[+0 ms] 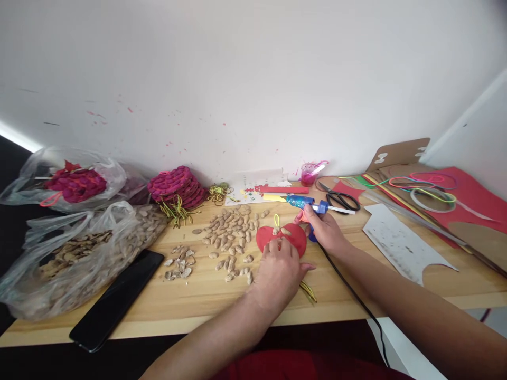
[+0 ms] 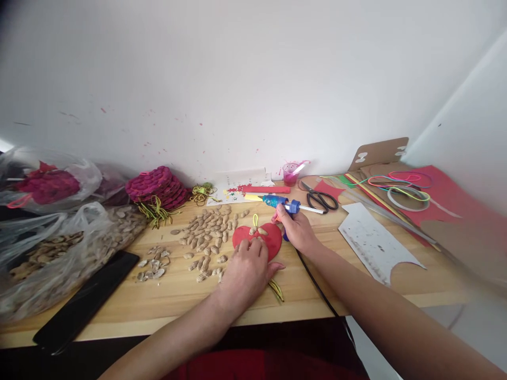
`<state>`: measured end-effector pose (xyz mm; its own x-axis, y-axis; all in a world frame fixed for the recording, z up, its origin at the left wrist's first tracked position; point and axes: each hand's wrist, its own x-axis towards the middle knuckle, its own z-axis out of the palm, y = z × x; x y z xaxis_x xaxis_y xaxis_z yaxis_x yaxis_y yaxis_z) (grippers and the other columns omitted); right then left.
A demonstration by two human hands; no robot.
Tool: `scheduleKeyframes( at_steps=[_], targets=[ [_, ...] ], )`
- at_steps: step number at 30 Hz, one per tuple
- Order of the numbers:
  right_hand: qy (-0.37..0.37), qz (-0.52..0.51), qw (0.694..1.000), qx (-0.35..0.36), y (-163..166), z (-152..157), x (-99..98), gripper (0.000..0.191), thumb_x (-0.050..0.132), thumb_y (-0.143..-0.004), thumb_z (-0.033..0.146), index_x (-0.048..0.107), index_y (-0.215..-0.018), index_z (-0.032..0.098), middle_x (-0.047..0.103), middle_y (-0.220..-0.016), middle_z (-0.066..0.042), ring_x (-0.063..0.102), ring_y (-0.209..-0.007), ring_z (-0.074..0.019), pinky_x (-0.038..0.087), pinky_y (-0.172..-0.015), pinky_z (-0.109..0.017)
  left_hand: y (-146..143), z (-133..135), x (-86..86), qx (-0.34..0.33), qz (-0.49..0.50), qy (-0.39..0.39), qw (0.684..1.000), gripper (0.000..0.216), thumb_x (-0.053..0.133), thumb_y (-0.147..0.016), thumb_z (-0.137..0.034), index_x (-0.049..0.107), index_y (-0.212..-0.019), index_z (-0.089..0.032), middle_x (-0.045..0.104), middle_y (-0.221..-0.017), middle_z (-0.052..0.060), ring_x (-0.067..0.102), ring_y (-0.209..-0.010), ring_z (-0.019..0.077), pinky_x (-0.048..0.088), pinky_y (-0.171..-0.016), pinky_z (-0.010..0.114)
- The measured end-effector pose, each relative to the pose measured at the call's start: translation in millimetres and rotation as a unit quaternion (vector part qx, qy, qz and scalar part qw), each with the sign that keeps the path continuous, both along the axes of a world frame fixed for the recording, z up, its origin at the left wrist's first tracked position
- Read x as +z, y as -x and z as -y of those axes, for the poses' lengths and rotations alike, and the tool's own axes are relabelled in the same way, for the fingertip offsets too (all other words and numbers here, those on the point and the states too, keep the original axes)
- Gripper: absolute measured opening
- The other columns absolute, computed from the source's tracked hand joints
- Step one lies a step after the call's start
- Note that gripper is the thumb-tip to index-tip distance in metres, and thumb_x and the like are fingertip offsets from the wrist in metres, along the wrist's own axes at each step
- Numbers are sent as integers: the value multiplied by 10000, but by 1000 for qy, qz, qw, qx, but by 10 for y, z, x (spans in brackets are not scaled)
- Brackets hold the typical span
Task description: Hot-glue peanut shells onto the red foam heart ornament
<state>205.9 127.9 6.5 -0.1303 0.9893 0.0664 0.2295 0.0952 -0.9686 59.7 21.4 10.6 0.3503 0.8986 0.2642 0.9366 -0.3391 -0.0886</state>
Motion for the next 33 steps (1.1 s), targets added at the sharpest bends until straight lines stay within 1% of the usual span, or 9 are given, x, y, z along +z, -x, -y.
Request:
scheduleKeyframes(
  at_steps=[4,7,10,14,20,24,29,31,33],
  targets=[
    [11,-29,1000,1,-18,-15,-36,597,530,-853,772,670,-810,194,739,-813,-62,617,-591,-150,480,-528,-262,8,16,-10,-4,8,-2,1000,543,529,-947,-584,723,-1045,-86,680,-998,144,630,-896,295,538,-750,410],
    [4,-33,999,2,-25,-31,-55,561,546,-864,746,672,-791,204,745,-822,-73,662,-660,-187,480,-530,-276,15,35,-29,-9,4,-11,1000,558,504,-958,-592,716,-1058,-85,668,-985,146,619,-878,283,528,-728,397],
    [4,-28,1000,-1,-26,-39,-49,556,562,-853,749,675,-787,209,752,-831,-83,689,-708,-213,488,-545,-290,16,59,-35,-11,-8,-22,1000,616,483,-963,-604,695,-1152,-58,665,-1023,170,611,-883,282,525,-729,394],
    [11,-17,1000,-5,-21,-23,-12,588,554,-831,783,675,-778,209,749,-803,-88,690,-700,-220,487,-542,-303,13,75,-24,3,-16,-28,999,710,516,-938,-626,644,-1266,-9,665,-1088,194,607,-890,281,527,-742,388],
    [2,-10,1000,-13,-8,5,19,607,557,-817,798,676,-775,205,753,-811,-86,677,-661,-205,478,-522,-297,6,64,-57,-2,-16,-16,1000,696,518,-936,-628,661,-1270,-35,665,-1159,198,616,-933,287,536,-792,396],
    [7,-11,1000,-17,-17,-6,-9,598,562,-829,783,691,-782,201,761,-832,-86,644,-606,-179,471,-515,-298,5,63,-68,-4,-13,-11,1000,702,549,-924,-622,659,-1275,-25,674,-1138,187,617,-940,286,545,-814,396],
    [11,-24,1000,-13,-36,-32,-48,550,574,-840,757,708,-755,231,766,-840,-94,656,-645,-214,470,-533,-335,17,69,-43,-7,-16,-20,1000,642,548,-937,-597,686,-1207,-31,668,-1117,175,615,-942,289,550,-793,382],
    [13,-33,999,-7,-34,-33,-39,541,584,-827,762,707,-743,242,763,-823,-99,655,-642,-228,462,-524,-350,19,74,-35,-4,-12,-20,1000,635,543,-944,-589,679,-1221,-34,661,-1132,173,615,-947,286,551,-796,378],
    [15,-36,999,-3,-30,-28,-19,539,590,-816,767,705,-733,247,760,-808,-102,652,-630,-232,457,-516,-357,19,81,-30,6,-6,-15,1000,653,531,-952,-583,653,-1269,-26,643,-1200,192,616,-977,289,553,-815,377]
  ],
)
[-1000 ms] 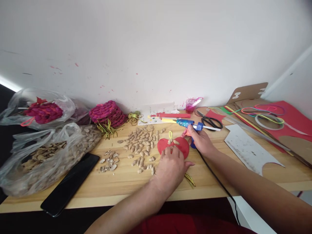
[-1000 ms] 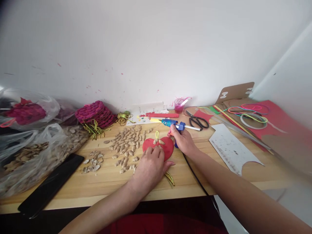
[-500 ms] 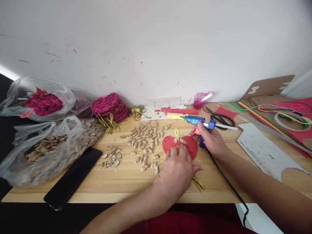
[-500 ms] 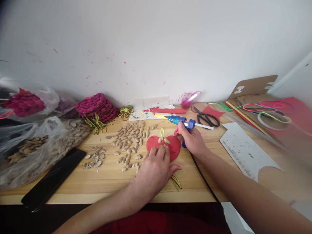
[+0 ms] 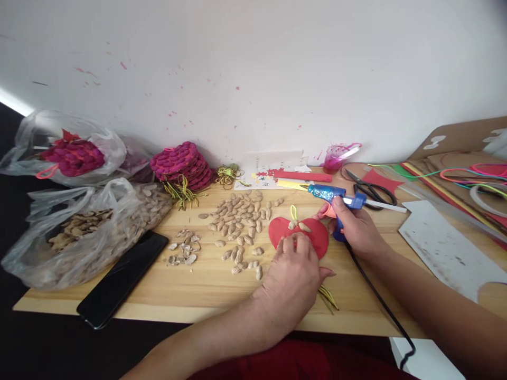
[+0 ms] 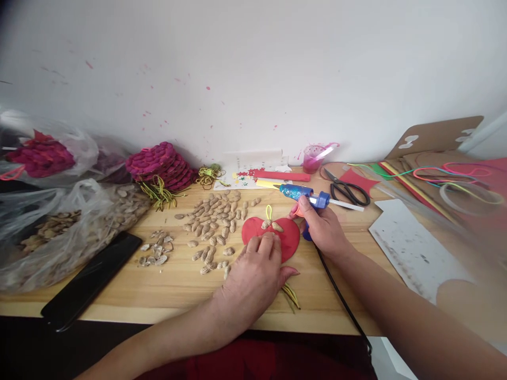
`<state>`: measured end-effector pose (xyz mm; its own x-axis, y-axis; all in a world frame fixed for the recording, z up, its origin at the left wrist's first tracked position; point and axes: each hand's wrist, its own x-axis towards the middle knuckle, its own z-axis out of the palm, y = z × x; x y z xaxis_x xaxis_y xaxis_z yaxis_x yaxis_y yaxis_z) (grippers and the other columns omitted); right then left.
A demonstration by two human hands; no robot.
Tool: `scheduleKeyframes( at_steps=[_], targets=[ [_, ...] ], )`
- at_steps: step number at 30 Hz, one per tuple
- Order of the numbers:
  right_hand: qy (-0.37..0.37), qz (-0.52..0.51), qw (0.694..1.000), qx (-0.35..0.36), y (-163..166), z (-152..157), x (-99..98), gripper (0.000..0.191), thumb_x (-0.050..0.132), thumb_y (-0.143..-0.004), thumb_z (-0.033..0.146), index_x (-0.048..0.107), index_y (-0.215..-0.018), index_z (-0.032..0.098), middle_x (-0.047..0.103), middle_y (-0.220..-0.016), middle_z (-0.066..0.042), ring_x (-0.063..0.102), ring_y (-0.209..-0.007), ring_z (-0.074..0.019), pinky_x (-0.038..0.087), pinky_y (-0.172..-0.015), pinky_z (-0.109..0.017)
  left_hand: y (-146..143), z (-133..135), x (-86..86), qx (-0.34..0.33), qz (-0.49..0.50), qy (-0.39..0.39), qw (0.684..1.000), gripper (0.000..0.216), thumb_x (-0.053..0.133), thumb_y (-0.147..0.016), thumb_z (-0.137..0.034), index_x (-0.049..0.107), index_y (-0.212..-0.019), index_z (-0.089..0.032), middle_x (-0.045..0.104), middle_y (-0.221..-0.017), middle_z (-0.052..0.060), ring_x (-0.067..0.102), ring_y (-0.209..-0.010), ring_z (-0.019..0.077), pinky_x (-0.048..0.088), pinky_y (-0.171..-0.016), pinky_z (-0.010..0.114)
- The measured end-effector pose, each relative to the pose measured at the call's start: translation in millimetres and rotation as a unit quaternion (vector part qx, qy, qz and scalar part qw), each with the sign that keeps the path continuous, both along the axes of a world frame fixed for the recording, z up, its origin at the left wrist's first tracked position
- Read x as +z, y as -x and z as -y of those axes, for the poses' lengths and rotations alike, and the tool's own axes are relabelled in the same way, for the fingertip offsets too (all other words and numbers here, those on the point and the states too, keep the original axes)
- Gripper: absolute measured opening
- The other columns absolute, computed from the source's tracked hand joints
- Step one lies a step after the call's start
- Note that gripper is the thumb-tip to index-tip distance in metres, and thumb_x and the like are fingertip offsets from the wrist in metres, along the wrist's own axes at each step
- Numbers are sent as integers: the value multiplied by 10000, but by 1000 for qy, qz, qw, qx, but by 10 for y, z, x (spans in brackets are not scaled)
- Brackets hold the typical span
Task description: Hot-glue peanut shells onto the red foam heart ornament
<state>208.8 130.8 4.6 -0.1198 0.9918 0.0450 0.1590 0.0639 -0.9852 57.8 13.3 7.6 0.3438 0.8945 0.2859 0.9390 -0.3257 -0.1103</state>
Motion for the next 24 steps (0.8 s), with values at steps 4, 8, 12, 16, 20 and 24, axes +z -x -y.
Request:
scheduleKeyframes(
  at_steps=[4,8,12,16,20,24],
  targets=[
    [5,6,1000,0,4,4,27,548,596,-804,777,714,-724,248,760,-794,-96,636,-586,-211,459,-506,-353,-3,11,-2,9,-1,0,1000,650,508,-977,-548,616,-1319,-6,619,-1257,235,607,-1058,311,552,-849,388],
    [5,22,1000,-5,-3,-1,22,559,578,-828,767,717,-699,241,768,-815,-92,611,-544,-179,473,-506,-345,-10,9,-16,14,-1,-5,1000,600,562,-949,-560,664,-1257,-55,660,-1161,191,613,-989,290,556,-810,375],
    [7,24,1000,-5,-14,-1,16,550,578,-840,752,716,-720,233,769,-836,-91,592,-538,-171,464,-507,-338,-15,-7,-13,12,6,-14,1000,683,612,-903,-594,658,-1264,-16,670,-1117,206,610,-944,284,558,-762,375],
    [12,22,1000,0,-25,5,17,529,585,-848,735,715,-737,235,765,-827,-84,585,-540,-174,458,-512,-340,-7,-15,17,13,4,-25,1000,694,637,-881,-605,671,-1257,-22,681,-1100,185,611,-914,267,559,-718,352],
    [18,5,1000,3,-22,3,17,524,598,-831,748,718,-741,246,758,-796,-75,575,-516,-168,461,-509,-344,-5,-5,34,16,7,-17,1000,707,663,-858,-608,665,-1260,-26,671,-1098,172,614,-894,268,553,-657,344],
    [26,-11,1000,5,-11,-4,12,526,612,-813,758,724,-743,248,756,-791,-76,576,-506,-167,459,-501,-346,-3,-12,34,15,4,-5,1000,672,675,-851,-603,674,-1231,-48,665,-1054,151,614,-881,267,550,-641,349]
  ],
)
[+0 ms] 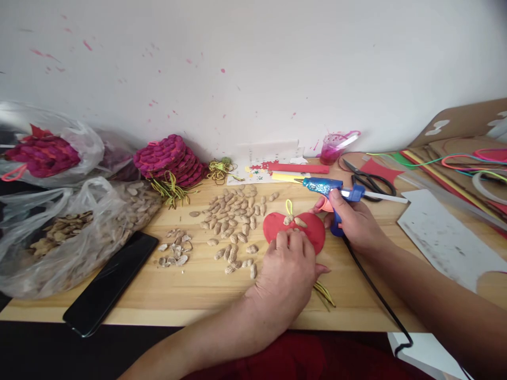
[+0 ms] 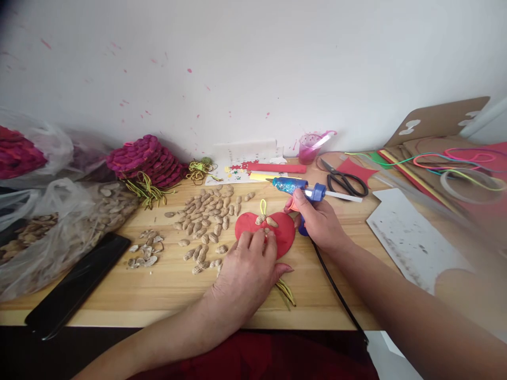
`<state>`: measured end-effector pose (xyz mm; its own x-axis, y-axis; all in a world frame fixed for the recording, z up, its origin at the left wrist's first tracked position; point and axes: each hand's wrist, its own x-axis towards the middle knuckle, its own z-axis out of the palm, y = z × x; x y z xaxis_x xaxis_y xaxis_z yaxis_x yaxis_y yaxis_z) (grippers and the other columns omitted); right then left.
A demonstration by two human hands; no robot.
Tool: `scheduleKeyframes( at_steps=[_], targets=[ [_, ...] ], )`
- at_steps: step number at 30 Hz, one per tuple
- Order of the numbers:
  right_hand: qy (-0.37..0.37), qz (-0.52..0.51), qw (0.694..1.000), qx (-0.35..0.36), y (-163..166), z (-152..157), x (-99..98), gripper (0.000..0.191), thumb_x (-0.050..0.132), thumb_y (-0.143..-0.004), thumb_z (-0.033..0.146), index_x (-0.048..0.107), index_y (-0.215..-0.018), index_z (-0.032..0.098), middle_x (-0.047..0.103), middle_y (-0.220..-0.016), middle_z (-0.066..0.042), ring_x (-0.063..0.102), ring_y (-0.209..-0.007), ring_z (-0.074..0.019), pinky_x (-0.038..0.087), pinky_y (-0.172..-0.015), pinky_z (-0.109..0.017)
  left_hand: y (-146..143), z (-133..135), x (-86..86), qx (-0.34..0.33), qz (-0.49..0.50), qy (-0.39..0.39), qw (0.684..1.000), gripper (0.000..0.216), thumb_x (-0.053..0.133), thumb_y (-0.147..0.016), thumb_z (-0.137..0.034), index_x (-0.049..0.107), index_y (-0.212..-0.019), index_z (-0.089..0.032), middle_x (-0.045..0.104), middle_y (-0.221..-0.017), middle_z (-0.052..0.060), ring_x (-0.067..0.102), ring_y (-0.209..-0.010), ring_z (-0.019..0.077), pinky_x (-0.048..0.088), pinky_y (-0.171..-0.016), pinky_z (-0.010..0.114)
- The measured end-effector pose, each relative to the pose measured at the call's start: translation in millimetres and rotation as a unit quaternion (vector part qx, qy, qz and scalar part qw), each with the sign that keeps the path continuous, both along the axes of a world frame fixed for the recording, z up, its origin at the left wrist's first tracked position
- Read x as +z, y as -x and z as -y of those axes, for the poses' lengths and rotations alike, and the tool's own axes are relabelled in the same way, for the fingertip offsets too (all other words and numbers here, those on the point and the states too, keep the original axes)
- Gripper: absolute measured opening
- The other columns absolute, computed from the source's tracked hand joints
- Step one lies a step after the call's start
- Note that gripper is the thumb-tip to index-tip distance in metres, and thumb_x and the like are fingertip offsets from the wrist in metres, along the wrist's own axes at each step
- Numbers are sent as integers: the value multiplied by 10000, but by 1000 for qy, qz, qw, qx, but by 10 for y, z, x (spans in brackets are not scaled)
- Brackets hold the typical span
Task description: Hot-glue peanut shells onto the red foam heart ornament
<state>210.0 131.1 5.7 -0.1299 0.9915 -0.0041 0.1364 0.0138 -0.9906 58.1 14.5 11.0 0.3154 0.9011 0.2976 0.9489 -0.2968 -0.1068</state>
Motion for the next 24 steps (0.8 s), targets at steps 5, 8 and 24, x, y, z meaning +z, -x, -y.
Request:
scheduleKeyframes(
  at_steps=[5,8,24],
  targets=[
    [-4,8,1000,-4,-1,5,3,535,610,-820,753,720,-735,237,756,-790,-79,591,-507,-164,462,-503,-339,11,-11,10,-6,-3,-10,1000,712,667,-844,-629,672,-1226,-29,663,-1009,142,604,-860,264,543,-656,355],
    [-11,11,1000,-6,2,12,14,545,613,-817,756,719,-732,228,756,-792,-82,591,-499,-157,465,-487,-327,14,1,23,-5,-10,-17,1000,664,658,-866,-610,681,-1197,-35,655,-1003,138,590,-869,262,531,-673,354],
    [-16,11,1000,-15,25,17,25,574,615,-794,774,719,-672,223,758,-762,-84,584,-473,-155,467,-463,-325,14,-20,48,-23,-38,15,999,622,530,-959,-574,674,-1210,-24,665,-1021,166,613,-875,266,503,-684,345]
  ],
)
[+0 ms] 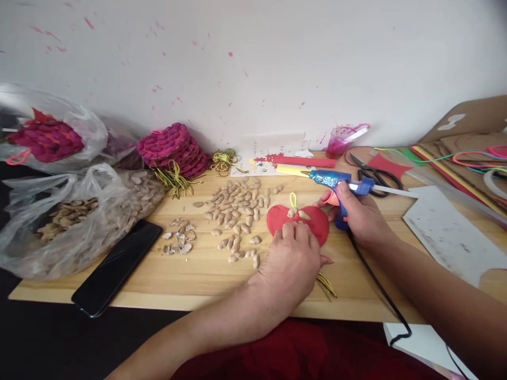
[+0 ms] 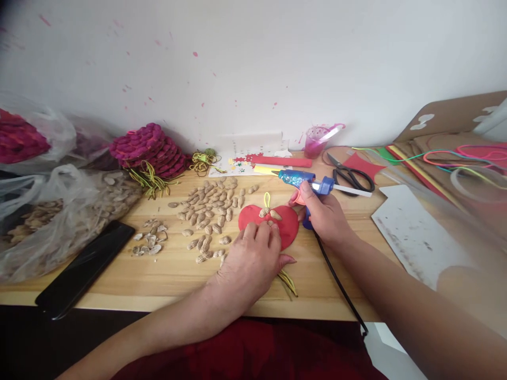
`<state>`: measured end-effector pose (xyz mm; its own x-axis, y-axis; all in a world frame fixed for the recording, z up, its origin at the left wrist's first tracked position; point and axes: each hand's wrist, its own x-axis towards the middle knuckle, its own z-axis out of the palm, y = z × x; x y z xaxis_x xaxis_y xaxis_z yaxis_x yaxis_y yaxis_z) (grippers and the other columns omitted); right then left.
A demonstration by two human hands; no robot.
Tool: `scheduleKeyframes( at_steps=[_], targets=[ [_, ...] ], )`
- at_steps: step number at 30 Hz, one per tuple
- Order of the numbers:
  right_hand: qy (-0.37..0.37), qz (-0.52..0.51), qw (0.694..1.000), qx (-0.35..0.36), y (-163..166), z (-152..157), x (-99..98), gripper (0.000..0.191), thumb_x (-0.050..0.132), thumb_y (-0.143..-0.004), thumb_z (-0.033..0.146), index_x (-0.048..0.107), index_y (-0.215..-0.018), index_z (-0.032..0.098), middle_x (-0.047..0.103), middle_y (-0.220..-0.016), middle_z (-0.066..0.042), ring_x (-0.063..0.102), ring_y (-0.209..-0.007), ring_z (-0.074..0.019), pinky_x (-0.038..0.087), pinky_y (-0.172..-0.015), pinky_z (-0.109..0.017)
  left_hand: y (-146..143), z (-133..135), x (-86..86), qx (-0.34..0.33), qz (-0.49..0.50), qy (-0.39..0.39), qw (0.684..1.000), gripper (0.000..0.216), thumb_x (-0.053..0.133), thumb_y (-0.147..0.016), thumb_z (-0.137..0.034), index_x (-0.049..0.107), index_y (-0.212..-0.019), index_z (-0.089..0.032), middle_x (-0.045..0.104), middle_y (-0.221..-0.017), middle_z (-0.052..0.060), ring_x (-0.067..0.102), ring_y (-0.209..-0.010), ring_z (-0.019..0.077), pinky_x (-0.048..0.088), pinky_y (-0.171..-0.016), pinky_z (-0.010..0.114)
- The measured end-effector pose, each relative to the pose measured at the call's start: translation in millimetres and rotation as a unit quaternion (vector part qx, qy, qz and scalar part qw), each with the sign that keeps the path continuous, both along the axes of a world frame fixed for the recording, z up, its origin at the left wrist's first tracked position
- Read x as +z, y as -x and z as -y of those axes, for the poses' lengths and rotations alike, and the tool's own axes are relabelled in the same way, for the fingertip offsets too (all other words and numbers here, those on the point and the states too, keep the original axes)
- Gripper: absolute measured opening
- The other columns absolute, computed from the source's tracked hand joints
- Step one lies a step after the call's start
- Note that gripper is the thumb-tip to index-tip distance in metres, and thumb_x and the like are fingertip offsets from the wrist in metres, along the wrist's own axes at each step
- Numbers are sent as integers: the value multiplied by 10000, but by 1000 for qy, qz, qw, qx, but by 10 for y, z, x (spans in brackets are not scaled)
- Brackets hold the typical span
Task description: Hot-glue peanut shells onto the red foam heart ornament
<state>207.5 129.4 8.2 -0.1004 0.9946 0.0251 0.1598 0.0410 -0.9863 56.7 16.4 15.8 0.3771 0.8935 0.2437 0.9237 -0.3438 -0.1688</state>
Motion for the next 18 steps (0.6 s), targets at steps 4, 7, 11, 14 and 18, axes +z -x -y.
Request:
scheduleKeyframes(
  at_steps=[4,7,11,14,18],
  targets=[
    [1,0,1000,0,-7,-3,-9,567,609,-801,775,721,-689,231,759,-767,-72,590,-476,-154,470,-465,-318,8,-2,-6,-3,12,-16,1000,645,588,-922,-585,676,-1206,-12,661,-970,154,606,-839,260,502,-667,345],
    [2,5,1000,2,-17,-7,-16,557,599,-814,771,719,-703,239,763,-787,-67,595,-483,-155,467,-468,-318,14,-12,-32,-5,22,-20,1000,637,586,-920,-591,682,-1182,-19,656,-965,154,602,-844,260,499,-662,345],
    [1,4,1000,6,-14,-6,-10,570,601,-797,787,706,-687,237,761,-784,-72,600,-482,-162,475,-473,-325,11,-24,-50,-1,20,-11,1000,645,565,-926,-602,673,-1203,-30,654,-967,155,601,-839,257,500,-657,350],
    [3,0,1000,1,-3,5,0,582,600,-792,793,702,-692,229,759,-776,-68,587,-467,-150,481,-479,-317,11,-27,-34,1,17,-4,1000,651,569,-924,-599,670,-1210,-22,656,-962,159,610,-850,261,510,-668,352],
    [5,4,1000,-5,7,21,14,605,589,-796,797,696,-698,210,761,-790,-68,583,-473,-141,478,-481,-302,16,-25,-9,-3,10,5,1000,640,582,-924,-586,674,-1199,-16,658,-965,164,615,-853,266,520,-677,355]
  ],
)
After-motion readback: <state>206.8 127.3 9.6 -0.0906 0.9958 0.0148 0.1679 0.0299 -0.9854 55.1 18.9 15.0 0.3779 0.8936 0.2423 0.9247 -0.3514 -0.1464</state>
